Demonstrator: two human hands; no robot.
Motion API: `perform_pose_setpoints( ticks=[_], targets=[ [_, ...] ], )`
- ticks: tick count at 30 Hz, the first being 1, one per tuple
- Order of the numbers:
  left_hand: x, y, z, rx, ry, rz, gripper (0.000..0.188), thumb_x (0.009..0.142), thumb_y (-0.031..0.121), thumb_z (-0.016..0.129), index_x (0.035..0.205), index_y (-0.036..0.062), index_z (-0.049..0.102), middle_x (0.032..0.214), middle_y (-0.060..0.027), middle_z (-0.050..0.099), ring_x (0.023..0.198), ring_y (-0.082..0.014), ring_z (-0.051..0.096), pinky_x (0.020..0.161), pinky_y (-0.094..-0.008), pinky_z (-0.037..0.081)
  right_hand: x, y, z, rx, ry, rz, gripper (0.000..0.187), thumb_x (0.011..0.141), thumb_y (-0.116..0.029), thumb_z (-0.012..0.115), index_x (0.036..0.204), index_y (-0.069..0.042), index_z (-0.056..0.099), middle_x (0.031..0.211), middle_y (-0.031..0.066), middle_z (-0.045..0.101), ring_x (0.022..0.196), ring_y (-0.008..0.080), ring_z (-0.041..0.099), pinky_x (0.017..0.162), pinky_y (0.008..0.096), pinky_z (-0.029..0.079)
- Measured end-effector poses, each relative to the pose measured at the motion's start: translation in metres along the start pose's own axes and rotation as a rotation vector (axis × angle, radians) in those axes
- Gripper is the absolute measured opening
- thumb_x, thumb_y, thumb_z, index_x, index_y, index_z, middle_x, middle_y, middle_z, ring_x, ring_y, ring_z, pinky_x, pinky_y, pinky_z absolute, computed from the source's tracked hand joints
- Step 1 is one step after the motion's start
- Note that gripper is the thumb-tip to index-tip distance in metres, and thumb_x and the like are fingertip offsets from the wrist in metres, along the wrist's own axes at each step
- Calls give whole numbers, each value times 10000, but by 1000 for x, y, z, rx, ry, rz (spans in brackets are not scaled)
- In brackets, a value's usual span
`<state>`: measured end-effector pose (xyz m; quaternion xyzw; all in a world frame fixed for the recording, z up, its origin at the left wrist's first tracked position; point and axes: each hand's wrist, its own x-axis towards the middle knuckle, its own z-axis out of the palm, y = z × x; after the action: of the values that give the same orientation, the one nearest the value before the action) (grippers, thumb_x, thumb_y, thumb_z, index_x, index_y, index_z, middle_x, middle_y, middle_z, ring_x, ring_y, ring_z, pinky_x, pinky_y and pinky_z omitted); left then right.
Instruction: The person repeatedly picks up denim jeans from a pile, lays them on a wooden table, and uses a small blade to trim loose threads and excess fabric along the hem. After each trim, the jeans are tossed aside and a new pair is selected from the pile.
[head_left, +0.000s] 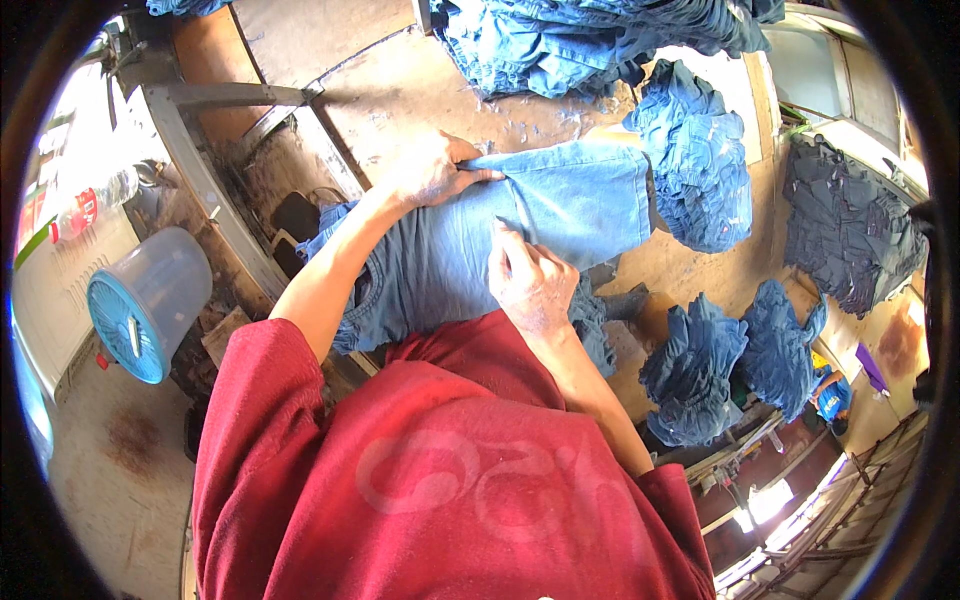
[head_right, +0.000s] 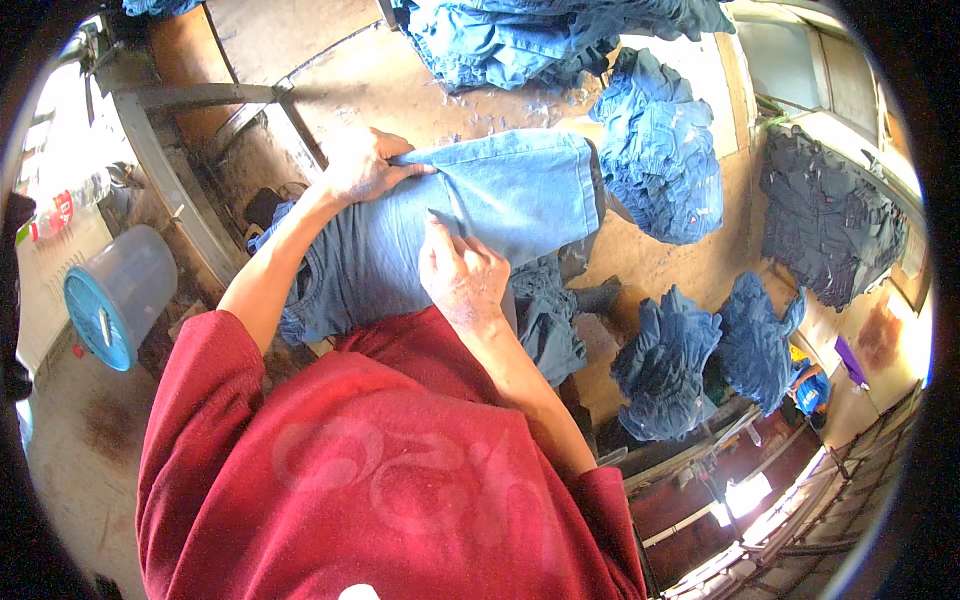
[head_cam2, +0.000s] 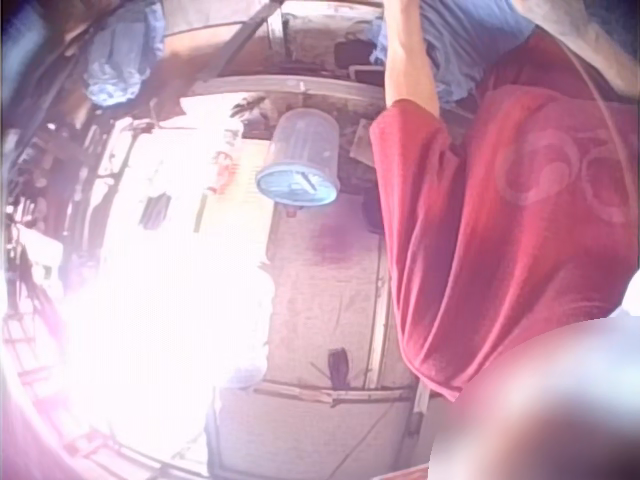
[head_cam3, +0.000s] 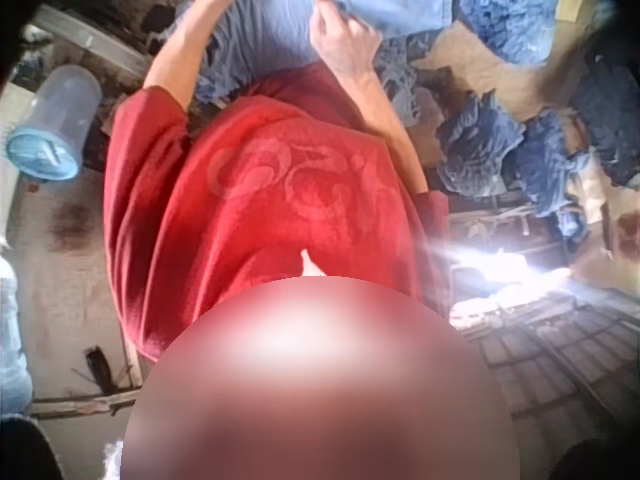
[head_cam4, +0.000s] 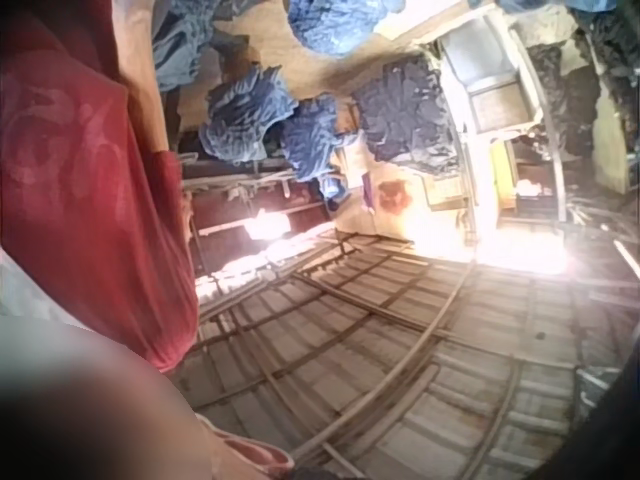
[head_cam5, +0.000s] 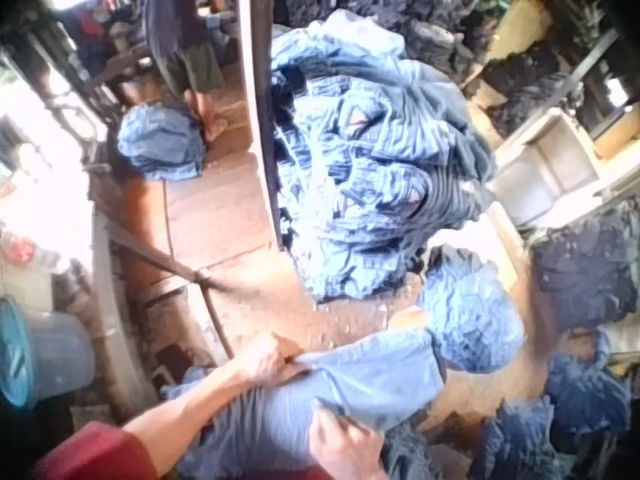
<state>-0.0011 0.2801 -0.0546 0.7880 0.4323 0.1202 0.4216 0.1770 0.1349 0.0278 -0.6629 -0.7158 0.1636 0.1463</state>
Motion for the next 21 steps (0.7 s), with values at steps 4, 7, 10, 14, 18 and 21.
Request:
perform_pose_setpoints(
  ticks=[4,7,10,14,18,21],
  targets=[
    [-1,-4,4,-25,36,16,483,899,540,791,901,57,817,818,-165,753,728,-335,734,679,-417,566,-13,-3,-12,20,80,-58,167,888,-60,754,1045,-115,777,622,42,661,521,206,672,508,338,519],
    [0,-8,9,-51,38,19,474,892,527,803,887,53,815,805,-169,750,712,-331,733,665,-421,564,-9,2,-4,164,124,0,141,890,-49,756,1024,-91,768,663,47,684,526,204,678,507,343,518],
    [0,-10,12,-65,57,36,459,874,504,827,871,45,811,782,-159,747,688,-314,732,654,-405,565,-2,7,5,76,89,-27,203,874,-70,750,1074,-108,756,716,30,717,555,198,690,517,342,534],
    [-1,-11,13,-51,81,65,451,849,478,855,849,30,799,749,-137,739,666,-288,729,650,-381,566,-2,6,2,-5,5,-17,258,862,-81,748,1115,-126,756,705,14,711,567,193,694,521,345,540],
    [-1,-10,12,-26,86,50,442,853,465,856,826,29,793,735,-139,729,645,-287,719,631,-386,554,-11,1,-10,41,-29,5,192,877,-64,750,1065,-105,751,681,29,693,551,198,688,509,347,527],
    [-1,-10,12,-21,106,89,435,855,459,858,825,30,794,733,-136,731,639,-283,719,623,-383,556,-11,1,-9,137,18,23,133,889,-33,757,1014,-78,754,663,50,681,533,200,686,507,342,519]
  ],
)
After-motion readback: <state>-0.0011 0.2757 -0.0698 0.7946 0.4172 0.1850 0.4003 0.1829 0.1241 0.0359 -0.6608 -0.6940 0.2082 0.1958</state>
